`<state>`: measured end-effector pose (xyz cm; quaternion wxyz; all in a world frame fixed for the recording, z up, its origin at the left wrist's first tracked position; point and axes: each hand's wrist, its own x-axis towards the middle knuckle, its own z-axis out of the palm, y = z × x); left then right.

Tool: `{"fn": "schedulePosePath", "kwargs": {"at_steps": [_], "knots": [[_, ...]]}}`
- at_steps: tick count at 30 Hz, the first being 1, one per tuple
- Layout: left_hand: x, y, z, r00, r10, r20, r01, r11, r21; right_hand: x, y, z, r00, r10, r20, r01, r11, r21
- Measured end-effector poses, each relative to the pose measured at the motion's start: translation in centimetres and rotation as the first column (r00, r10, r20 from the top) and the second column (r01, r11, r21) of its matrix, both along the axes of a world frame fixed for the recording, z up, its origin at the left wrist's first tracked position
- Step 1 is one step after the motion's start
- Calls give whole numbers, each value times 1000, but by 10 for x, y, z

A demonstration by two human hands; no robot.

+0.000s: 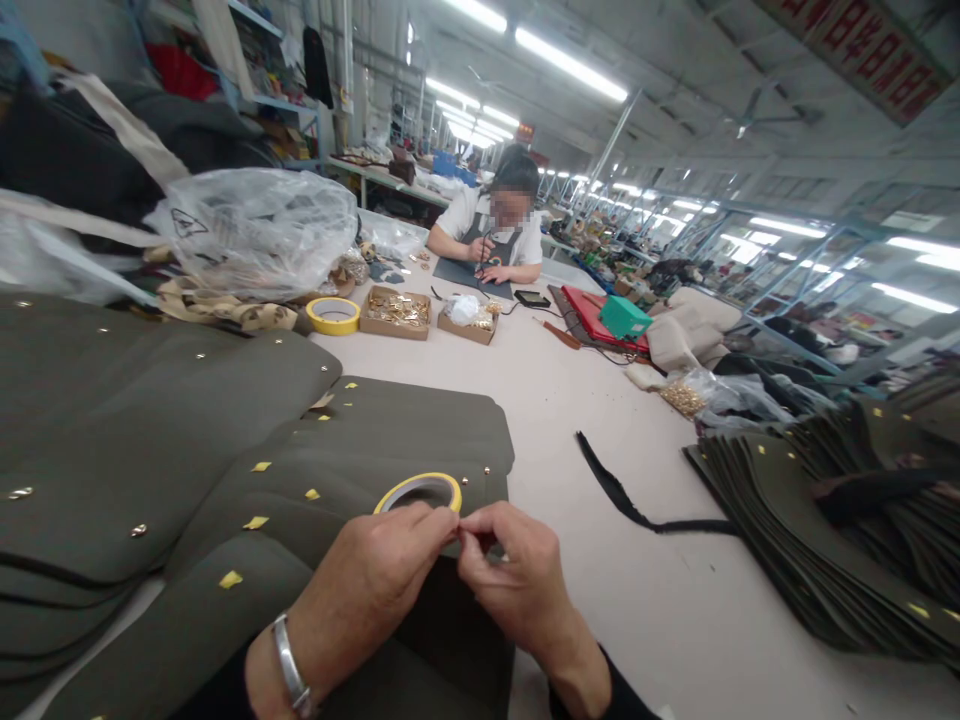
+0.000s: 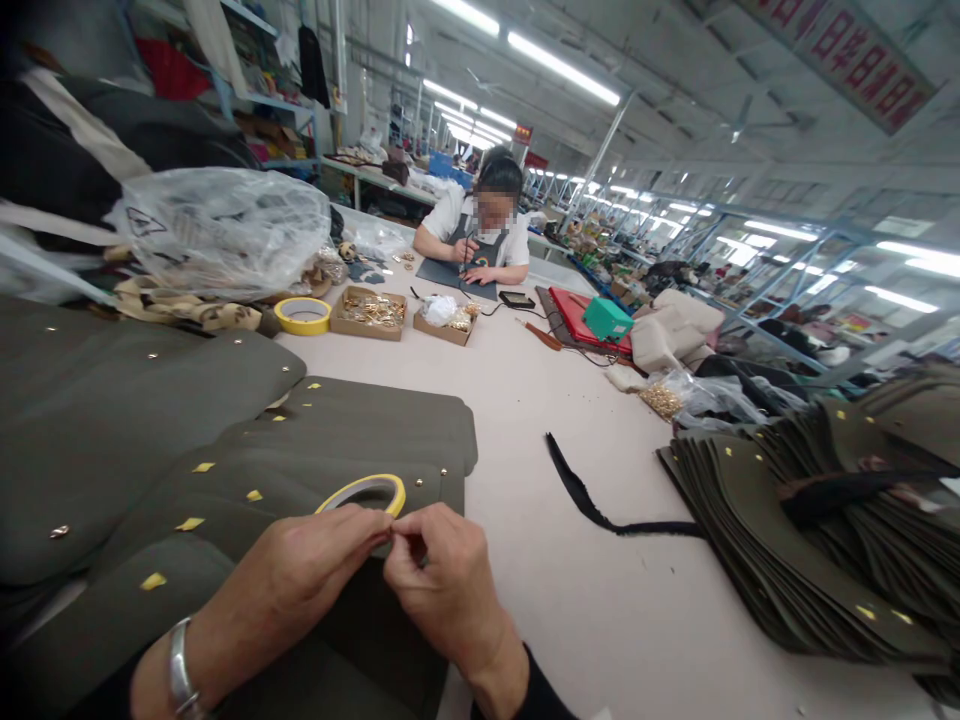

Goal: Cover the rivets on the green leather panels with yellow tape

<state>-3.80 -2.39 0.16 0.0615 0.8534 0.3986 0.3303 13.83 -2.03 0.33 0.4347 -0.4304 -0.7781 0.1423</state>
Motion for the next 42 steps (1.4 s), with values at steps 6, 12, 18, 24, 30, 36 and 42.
{"fn": "schedulePosePath", "kwargs": {"at_steps": [6,12,18,24,30,36,42], "knots": [[1,5,-7,994,65,84,-70,996,55,-15,9,7,946,-174,-274,-29,795,-606],[-1,3,-7,962,87,257,-130,979,155,-15,34,2,935,-237,-264,37,805,-592],[-3,4,-17,988,157,2,-157,988,-5,16,67,-13,966,-194,-171,-5,645,-764],[2,9,-23,937,124,-326,-188,967,-172,7,69,-14,980,-57,190,164,775,-610],[3,12,-23,938,84,-337,-152,972,-181,-2,72,-15,898,-62,436,245,893,-378],[4,13,-20,933,51,-356,-120,977,-174,9,73,-10,884,-56,463,222,923,-313],[1,14,-20,930,25,-367,-107,973,-205,17,60,-10,900,41,435,22,990,-140]]}}
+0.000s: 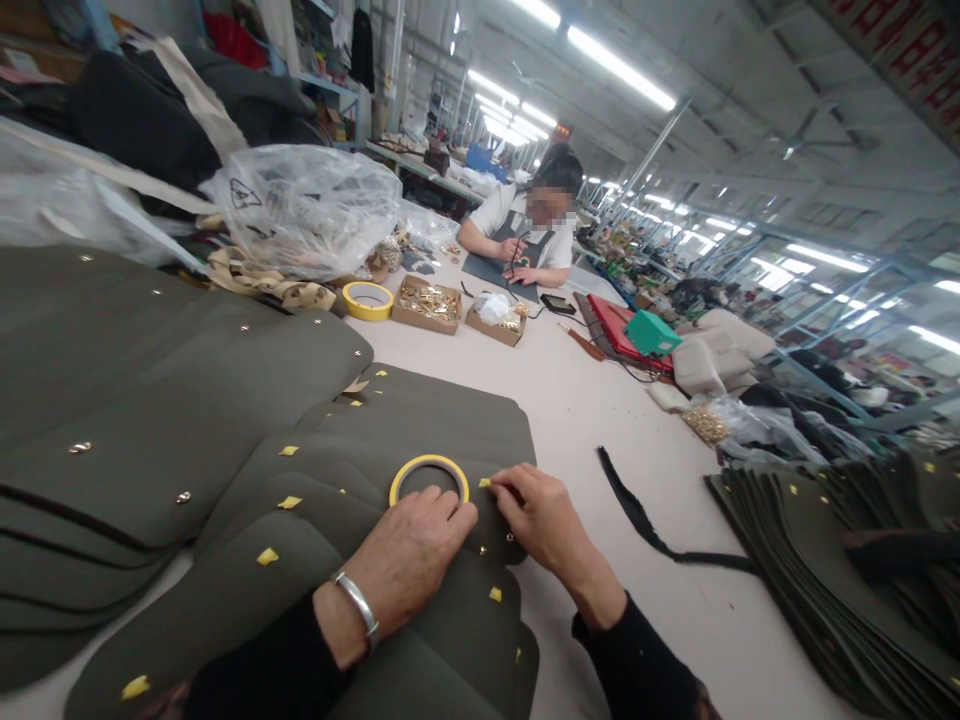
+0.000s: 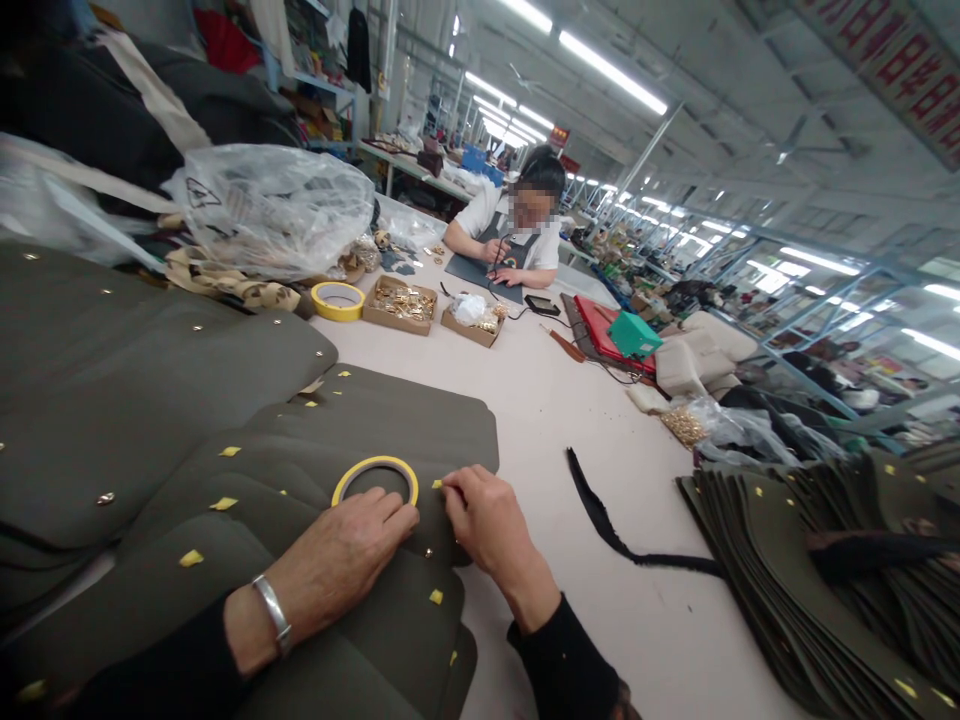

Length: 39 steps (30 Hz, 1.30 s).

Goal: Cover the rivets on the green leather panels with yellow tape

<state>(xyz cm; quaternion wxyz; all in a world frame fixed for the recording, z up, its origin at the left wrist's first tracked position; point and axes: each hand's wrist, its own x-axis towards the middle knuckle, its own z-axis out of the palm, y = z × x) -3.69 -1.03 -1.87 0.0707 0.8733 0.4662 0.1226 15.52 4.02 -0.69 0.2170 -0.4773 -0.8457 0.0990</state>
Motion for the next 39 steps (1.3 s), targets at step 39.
{"fn": "schedulePosePath", "kwargs": {"at_steps": [39], "knots": [[-13,-24,24,947,27,319,-31,1000,6,-25,-62,14,956,185,-228,-119,954,274]]}}
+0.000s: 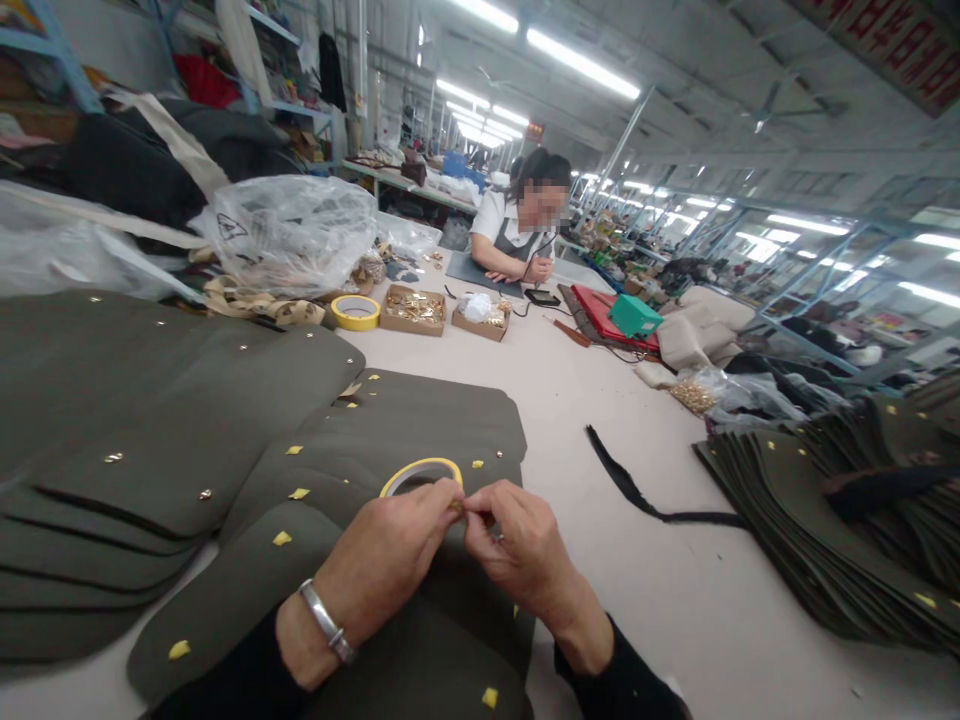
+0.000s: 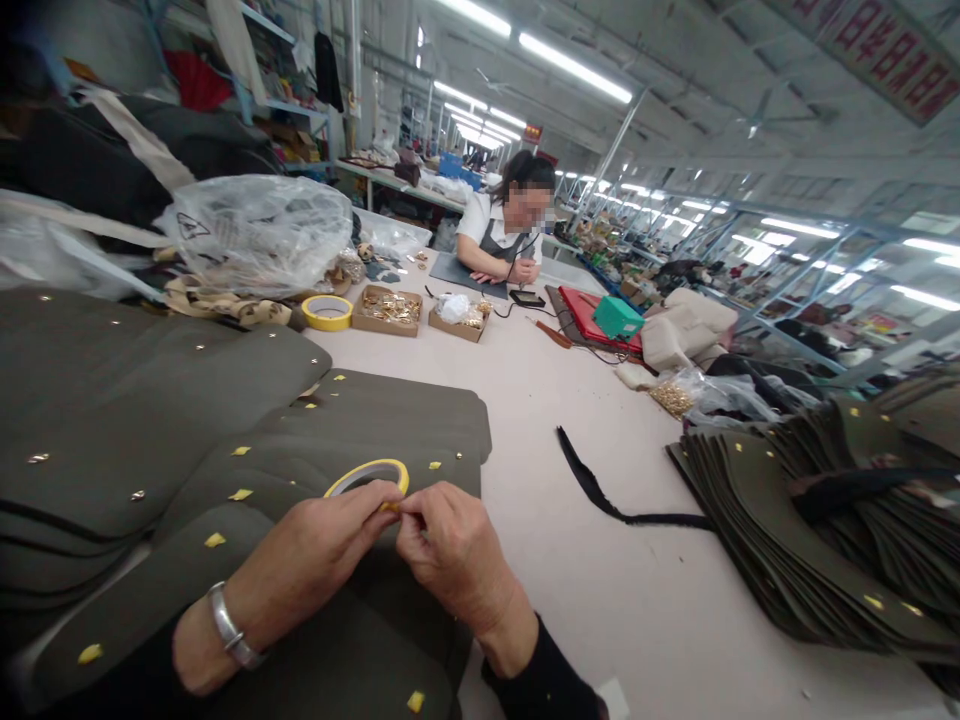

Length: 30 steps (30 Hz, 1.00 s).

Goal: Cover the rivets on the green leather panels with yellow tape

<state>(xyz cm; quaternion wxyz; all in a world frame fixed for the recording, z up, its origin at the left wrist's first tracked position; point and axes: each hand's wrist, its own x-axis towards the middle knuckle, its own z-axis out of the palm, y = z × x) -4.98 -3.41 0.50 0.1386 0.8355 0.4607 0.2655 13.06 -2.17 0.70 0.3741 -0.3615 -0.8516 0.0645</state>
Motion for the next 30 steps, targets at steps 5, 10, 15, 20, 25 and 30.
{"fn": "schedulePosePath", "kwargs": {"at_steps": [5,10,15,20,25,30], "knots": [[8,-1,5,999,49,-16,-48,995,88,-6,-3,9,963,-215,-165,154,935,-319],[20,-10,0,998,31,61,-43,978,204,16,10,-9,850,-471,-238,186,689,-700],[21,-5,-13,960,45,-278,-21,996,86,35,13,-25,932,-337,-132,82,551,-830],[17,0,-21,951,-4,-311,8,1000,12,31,12,-24,968,-250,-27,141,627,-766],[13,0,-23,952,-42,-303,31,999,-42,26,14,-20,982,-144,123,189,705,-683],[13,3,-26,957,-51,-287,31,997,-74,21,12,-18,956,-105,273,247,790,-561]]}}
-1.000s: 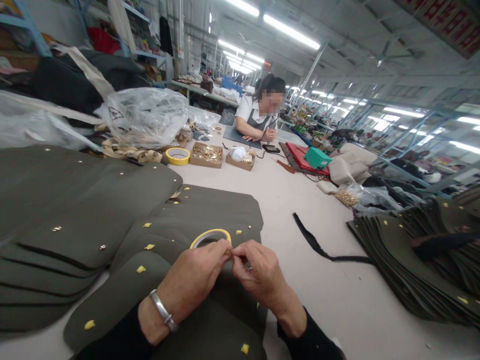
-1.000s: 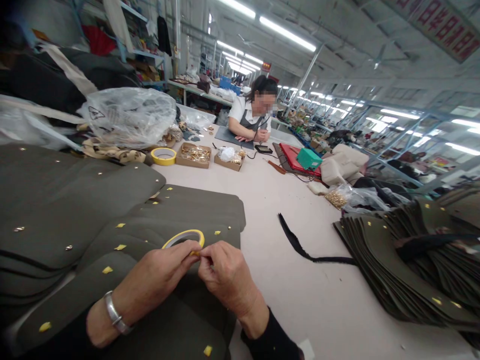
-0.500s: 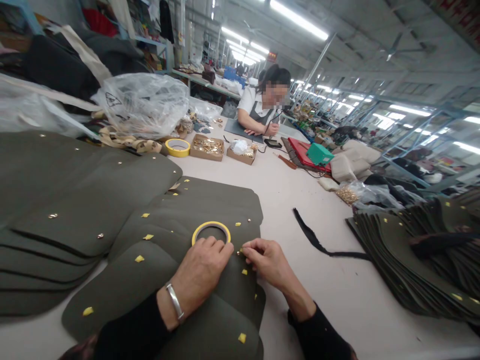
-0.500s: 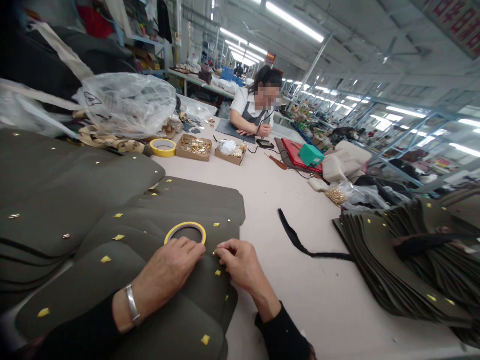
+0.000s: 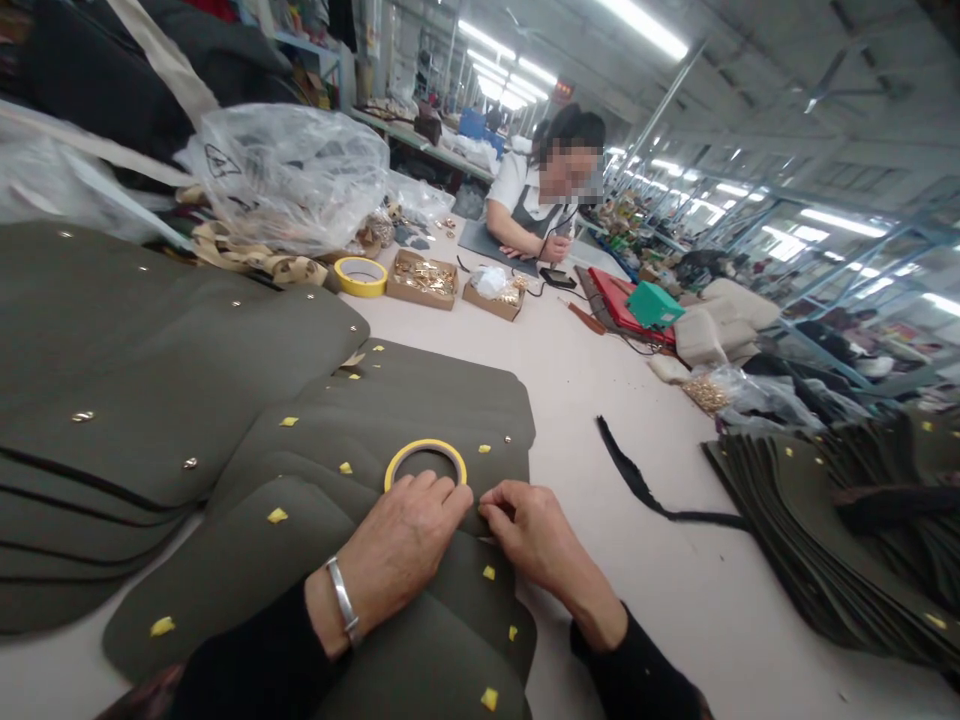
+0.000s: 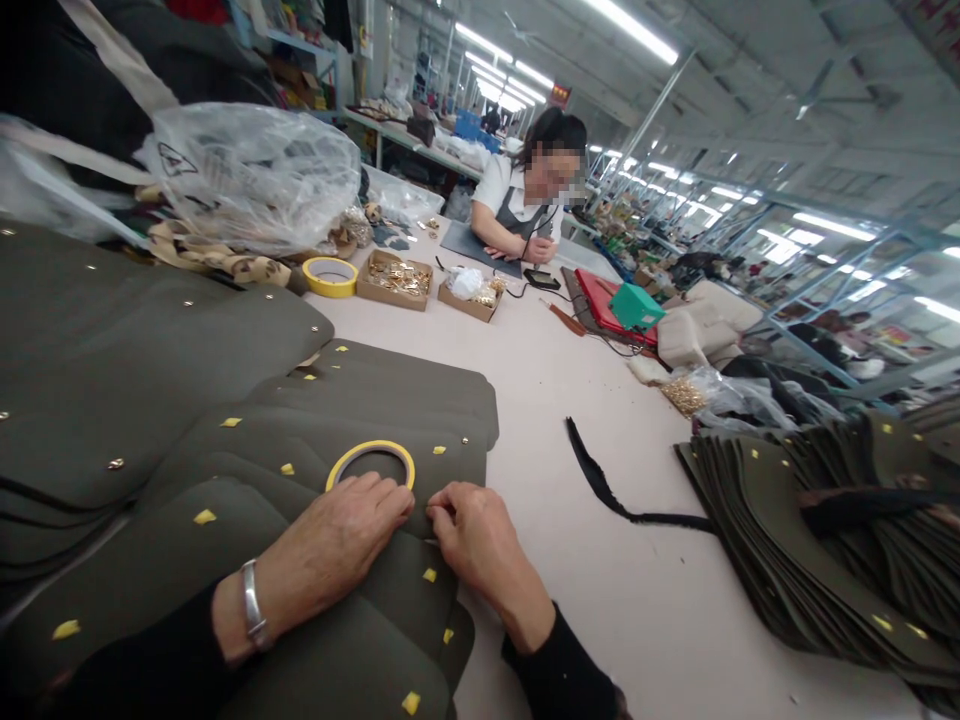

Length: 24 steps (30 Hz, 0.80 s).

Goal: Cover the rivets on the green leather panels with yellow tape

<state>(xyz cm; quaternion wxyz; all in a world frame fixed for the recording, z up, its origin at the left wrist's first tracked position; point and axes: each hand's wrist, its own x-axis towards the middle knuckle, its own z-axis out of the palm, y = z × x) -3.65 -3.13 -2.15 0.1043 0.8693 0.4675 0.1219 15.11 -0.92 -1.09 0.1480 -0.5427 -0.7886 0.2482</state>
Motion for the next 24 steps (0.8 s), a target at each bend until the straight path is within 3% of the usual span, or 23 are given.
{"fn": "schedulePosePath", "kwargs": {"at_steps": [3,6,12,19,24], "knots": [[0,2,-1,1000,0,6,0,1000,-16,-2,1,2,997,26,67,-26,1000,5],[0,3,-2,1000,-7,9,7,1000,-22,0,5,3,999,13,34,-12,999,-41],[-2,3,-1,1000,-6,12,6,1000,-21,10,11,-2,959,-195,-205,118,934,-337],[-1,3,-1,1000,-7,16,8,1000,-15,8,2,6,979,-152,-133,136,983,-122],[-1,3,-4,1000,-6,29,6,1000,-10,5,0,5,989,-124,-85,114,987,-112]]}}
